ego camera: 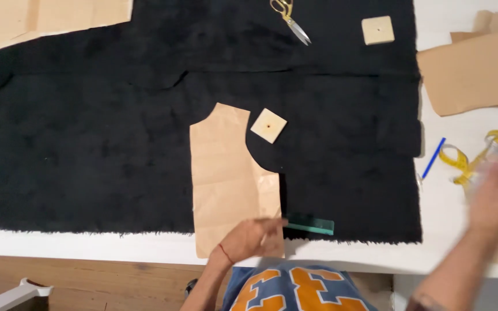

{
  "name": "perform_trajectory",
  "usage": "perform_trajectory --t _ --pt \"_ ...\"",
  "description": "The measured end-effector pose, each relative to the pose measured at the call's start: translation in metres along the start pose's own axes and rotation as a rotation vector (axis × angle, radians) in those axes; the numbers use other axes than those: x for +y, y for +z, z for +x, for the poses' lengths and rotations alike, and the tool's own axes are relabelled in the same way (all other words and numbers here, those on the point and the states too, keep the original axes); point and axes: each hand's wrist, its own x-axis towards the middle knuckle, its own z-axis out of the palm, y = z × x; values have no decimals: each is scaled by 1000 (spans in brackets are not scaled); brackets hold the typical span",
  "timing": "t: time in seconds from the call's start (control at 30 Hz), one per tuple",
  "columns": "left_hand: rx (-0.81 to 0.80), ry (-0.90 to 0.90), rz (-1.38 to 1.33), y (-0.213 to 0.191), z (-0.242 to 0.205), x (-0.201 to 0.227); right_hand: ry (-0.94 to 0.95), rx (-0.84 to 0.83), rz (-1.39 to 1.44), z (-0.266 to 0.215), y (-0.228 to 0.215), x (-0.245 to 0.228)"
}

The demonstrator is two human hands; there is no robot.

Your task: Preparing and measuring black fabric using paper patterns and a measuring tape on a cutting table.

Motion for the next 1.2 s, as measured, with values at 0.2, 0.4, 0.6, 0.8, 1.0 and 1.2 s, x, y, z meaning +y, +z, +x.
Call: perform_trajectory --t 0.2,0.4,0.6,0.8,1.0,1.2 --pt "721 244 -619 -48 51 -16 -95 -564 648 -146 106 -230" --pt "844 229 -943 -72 112 -101 -63 -825 801 -199 210 -241" --pt "960 79 -610 -126 133 -151 -117 -903 587 -212 222 -243" --pt "959 74 -334 -162 158 -156 -419 -855 176 -227 222 -241" --pt "926 77 -97 -165 172 -161 -549 -850 180 -232 237 -247" --pt "965 122 148 -163 172 -161 -442 -929 159 -230 247 -250"
